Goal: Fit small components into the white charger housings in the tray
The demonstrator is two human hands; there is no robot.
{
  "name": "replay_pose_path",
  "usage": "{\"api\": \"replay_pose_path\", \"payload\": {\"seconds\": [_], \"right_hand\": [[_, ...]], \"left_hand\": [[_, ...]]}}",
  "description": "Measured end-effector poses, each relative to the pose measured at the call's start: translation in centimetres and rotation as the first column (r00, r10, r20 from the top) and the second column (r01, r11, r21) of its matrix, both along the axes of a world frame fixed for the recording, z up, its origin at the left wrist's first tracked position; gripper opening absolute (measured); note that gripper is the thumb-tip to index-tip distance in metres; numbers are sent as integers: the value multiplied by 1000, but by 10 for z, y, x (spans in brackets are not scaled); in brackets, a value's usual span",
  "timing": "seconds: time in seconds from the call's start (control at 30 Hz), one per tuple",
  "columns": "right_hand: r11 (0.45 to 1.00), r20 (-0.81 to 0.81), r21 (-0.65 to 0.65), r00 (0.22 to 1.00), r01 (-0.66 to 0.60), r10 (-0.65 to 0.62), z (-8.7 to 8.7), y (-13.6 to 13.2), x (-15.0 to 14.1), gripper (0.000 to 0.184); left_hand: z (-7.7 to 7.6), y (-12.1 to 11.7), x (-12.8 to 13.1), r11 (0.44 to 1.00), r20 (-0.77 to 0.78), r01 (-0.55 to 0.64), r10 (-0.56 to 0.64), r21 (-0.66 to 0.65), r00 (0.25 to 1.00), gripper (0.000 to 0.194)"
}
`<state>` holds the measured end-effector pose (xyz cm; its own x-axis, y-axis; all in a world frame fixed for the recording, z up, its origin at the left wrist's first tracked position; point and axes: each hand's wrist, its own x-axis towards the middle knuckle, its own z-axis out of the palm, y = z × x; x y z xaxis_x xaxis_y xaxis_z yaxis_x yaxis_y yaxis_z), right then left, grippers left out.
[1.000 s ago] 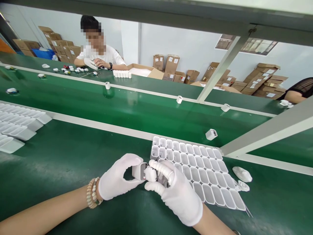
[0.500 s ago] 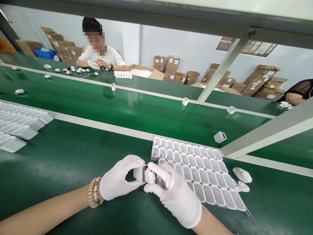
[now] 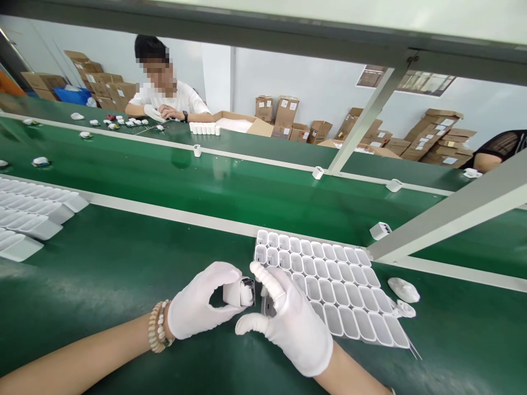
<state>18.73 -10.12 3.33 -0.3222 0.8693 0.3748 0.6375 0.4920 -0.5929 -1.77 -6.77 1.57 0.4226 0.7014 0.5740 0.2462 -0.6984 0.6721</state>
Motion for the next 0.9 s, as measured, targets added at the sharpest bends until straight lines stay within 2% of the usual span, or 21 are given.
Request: {"api": "replay_pose_path", "payload": {"seconds": [0.07, 0.13, 0.3, 0.43, 0.57, 0.67, 0.73, 0.8, 0.87, 0.9], "right_hand": [[1000, 40, 21, 999, -11, 11, -2, -5, -1, 57], [1000, 83, -21, 997, 5, -3, -5, -10, -3, 49], [998, 137, -68, 991, 18, -8, -7, -16, -10, 39], [999, 179, -22, 983, -30, 33, -2, -12, -10, 29], [997, 213, -34, 974, -75, 80, -2, -12, -10, 26], [994, 227, -68, 969, -83, 97, -3, -14, -11, 33], [995, 234, -72, 968, -75, 90, -1, -15, -12, 38], [993, 240, -101, 967, -61, 84, 6, -15, -12, 33], [987, 207, -152, 974, -59, 90, 16, -13, -11, 24], [984, 174, -172, 982, -48, 79, 21, -11, -10, 23]], "left_hand": [[0, 0, 0, 999, 50, -33, 33, 5, 998, 38], [0, 1, 0, 998, 81, -55, 53, 26, 995, 38], [-1, 1, -1, 997, 99, -42, 36, 66, 994, 40], [-1, -1, -2, 995, 106, -38, 29, 88, 994, 39], [2, -2, 0, 996, 86, -17, 10, 85, 996, 30], [3, -2, 0, 999, 66, 9, -12, 47, 998, 22], [2, -2, -1, 1000, 90, 24, -24, -7, 996, 23], [0, -3, -2, 989, 137, 62, -43, -138, 990, 30], [-3, -3, -2, 926, 229, 163, -86, -342, 969, 42], [-4, -3, -3, 864, 296, 240, -112, -443, 949, 49]]}}
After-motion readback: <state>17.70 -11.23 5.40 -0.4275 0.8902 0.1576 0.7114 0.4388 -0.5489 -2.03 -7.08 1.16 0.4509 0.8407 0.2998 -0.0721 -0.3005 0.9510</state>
